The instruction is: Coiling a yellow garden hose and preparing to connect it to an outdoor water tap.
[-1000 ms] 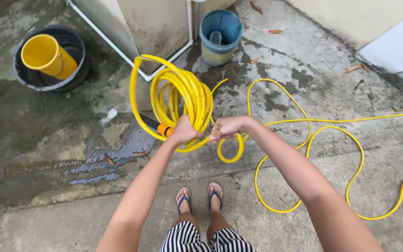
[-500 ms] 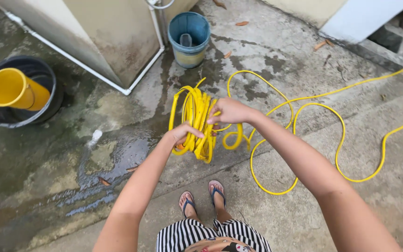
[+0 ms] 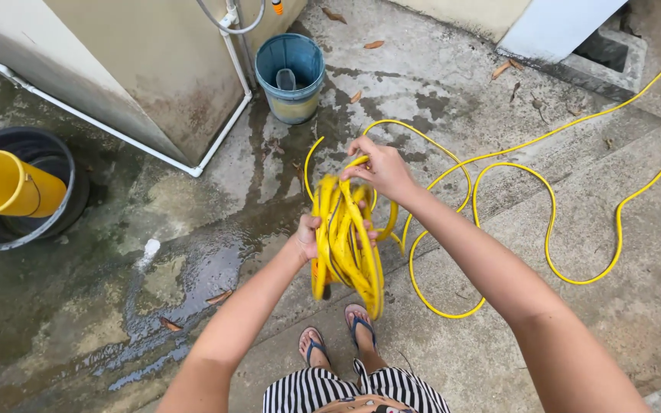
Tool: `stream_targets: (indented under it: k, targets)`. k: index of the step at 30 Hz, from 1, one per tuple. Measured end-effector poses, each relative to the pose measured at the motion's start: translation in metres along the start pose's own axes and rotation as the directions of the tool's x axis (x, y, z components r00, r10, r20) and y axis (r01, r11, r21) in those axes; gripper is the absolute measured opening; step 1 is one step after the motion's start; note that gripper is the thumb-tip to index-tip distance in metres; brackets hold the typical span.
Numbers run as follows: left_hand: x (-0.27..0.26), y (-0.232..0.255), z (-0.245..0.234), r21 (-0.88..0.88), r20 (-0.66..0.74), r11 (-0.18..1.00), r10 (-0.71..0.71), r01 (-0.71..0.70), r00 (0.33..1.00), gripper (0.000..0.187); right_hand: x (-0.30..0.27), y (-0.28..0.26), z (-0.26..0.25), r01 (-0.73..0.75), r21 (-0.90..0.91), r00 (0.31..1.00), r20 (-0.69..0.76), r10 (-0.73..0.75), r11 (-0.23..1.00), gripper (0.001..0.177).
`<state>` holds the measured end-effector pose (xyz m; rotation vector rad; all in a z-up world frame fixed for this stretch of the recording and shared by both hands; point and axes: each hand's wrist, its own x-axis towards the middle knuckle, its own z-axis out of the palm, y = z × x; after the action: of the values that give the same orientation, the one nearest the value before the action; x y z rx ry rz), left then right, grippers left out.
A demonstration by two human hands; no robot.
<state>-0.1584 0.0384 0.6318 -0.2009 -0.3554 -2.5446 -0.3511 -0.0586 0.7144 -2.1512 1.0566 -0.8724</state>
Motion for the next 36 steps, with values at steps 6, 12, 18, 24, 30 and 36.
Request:
stream_targets:
  k: [6, 12, 18, 24, 30, 36]
  targets:
    - [-0.025, 0.013, 0.007, 0.197, 0.006, 0.979, 0.042, -0.042, 0.999, 0.079, -0.03, 0.081, -0.033, -0.319, 0.148, 0.768, 0.62, 0.163, 0.936, 0.029]
    - [-0.065, 0.057, 0.056, 0.32, -0.076, 0.943, 0.122, -0.092, 0.99, 0.079, -0.156, 0.149, 0.129, -0.309, 0.487, 0.853, 0.522, 0.011, 0.817, 0.026]
    - [-0.151, 0.099, 0.099, 0.388, -0.527, 0.875, -0.046, 0.289, 0.848, 0.08, -0.128, 0.239, 0.016, -0.17, 0.341, 0.943, -0.218, 0.253, 0.925, 0.028]
    - [-0.215, 0.118, 0.062, 0.231, -0.721, 0.684, -0.358, 0.692, 0.594, 0.07, -0.072, 0.104, -0.111, -0.408, -0.077, 0.85, 0.332, 0.409, 0.91, 0.02]
    - [-0.207, 0.083, 0.138, 0.138, -0.467, 0.85, -0.397, 0.509, 0.79, 0.076, -0.035, 0.158, -0.092, -0.398, 0.039, 0.704, 0.653, 0.278, 0.917, 0.028]
    - [-0.204, 0.078, 0.196, 0.197, -0.067, 0.925, -0.318, 0.325, 0.946, 0.076, -0.118, 0.232, 0.008, -0.582, 0.06, 0.73, 0.478, 0.489, 0.811, 0.029]
